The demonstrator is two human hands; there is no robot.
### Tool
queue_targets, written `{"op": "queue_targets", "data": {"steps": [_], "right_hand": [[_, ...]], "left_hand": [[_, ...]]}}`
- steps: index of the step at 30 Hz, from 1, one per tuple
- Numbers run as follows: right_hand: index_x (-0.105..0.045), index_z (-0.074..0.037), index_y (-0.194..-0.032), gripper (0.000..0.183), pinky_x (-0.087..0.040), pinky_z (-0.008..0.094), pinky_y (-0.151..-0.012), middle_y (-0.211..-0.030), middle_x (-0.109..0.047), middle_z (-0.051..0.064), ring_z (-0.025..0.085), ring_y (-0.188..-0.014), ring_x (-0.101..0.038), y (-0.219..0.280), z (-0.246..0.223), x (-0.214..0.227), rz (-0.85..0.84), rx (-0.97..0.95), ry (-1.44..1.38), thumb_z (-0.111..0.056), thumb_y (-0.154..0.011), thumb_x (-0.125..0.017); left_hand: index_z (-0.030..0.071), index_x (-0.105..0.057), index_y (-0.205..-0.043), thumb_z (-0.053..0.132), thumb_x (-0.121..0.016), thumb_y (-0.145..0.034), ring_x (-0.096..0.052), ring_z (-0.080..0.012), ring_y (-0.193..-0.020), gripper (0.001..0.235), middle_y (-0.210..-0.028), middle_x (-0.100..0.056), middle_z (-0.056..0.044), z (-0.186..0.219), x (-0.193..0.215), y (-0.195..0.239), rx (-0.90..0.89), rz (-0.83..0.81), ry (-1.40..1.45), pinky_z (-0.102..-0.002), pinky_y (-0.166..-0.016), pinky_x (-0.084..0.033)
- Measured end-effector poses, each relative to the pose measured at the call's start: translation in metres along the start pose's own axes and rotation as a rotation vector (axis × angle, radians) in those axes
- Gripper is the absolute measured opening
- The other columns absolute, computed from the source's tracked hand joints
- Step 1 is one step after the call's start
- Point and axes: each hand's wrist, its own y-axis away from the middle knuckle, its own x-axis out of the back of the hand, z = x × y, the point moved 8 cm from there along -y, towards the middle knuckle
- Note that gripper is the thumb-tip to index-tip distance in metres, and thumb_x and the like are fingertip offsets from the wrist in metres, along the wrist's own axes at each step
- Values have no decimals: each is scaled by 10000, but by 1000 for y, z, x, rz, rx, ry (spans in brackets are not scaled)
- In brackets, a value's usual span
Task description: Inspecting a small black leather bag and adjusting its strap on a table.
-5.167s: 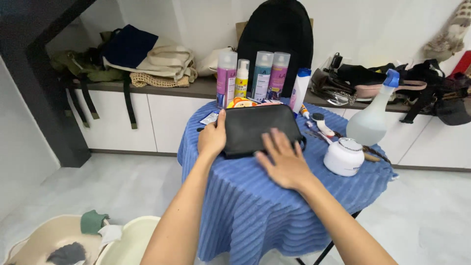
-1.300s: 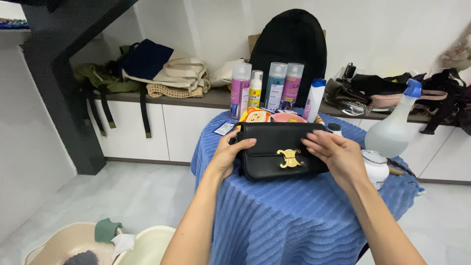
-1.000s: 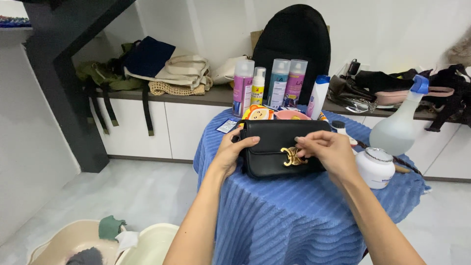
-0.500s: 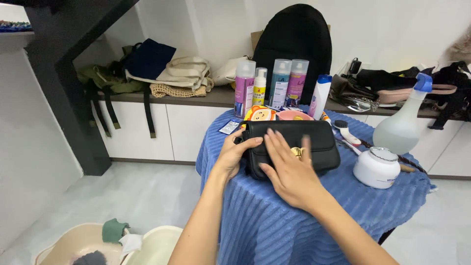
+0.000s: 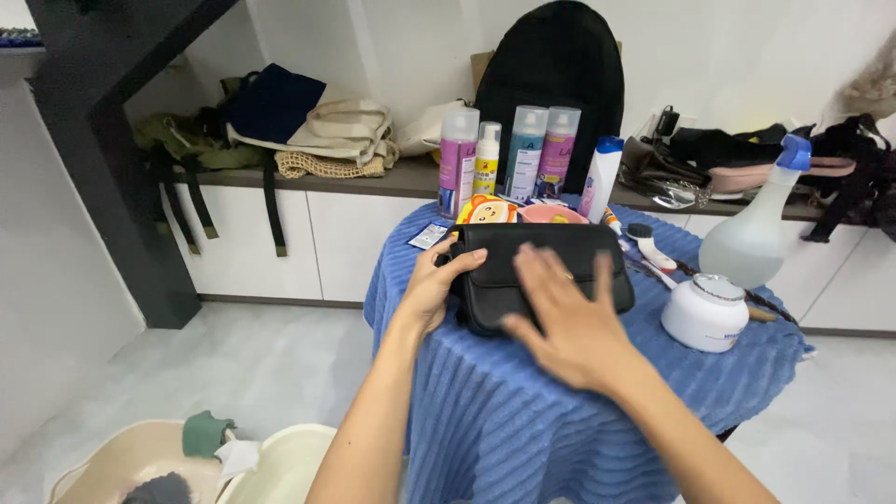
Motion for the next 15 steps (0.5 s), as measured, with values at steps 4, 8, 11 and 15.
{"op": "queue_targets", "data": {"steps": [4, 8, 11, 15], "right_hand": [[-59, -93, -1639, 924, 66, 832, -1111, -1727, -48, 101, 313, -1582, -46, -26, 32, -4, -29, -244, -39, -745, -1003, -211], [-39, -20, -1630, 1031, 61, 811, -1112, -1709, -44, 220, 399, -1573, -27, -29, -38, 12, -34, 31, -194, -684, -962, -461], [-97, -63, -1629, 996, 61, 737, -1176, -1713, -99, 155, 311, -1582, -77, -12, -36, 14, -122, 70, -124, -756, -961, -353], [-128, -110, -1649, 832, -20, 731, -1190, -1705, -180, 118, 233, -1581, -148, 5, 60, -7, -126, -342, -105, -649, -1027, -250]], "left_hand": [[63, -780, -1011, 153, -953, -654, -748, -236, -795, 407, -878, -744, -117, 2, -4, 2, 0, 1, -11, -366, -681, -644], [66, -780, -999, 174, -939, -679, -743, -228, -780, 373, -859, -732, -113, 9, -8, 8, 20, 17, 23, -355, -684, -639], [65, -790, -976, 174, -945, -676, -747, -224, -764, 355, -842, -742, -116, 5, -4, 2, 25, 28, 30, -351, -679, -638], [72, -807, -927, 169, -956, -658, -751, -245, -740, 322, -808, -739, -129, 0, 1, -3, 14, 32, -16, -372, -660, -640]]}}
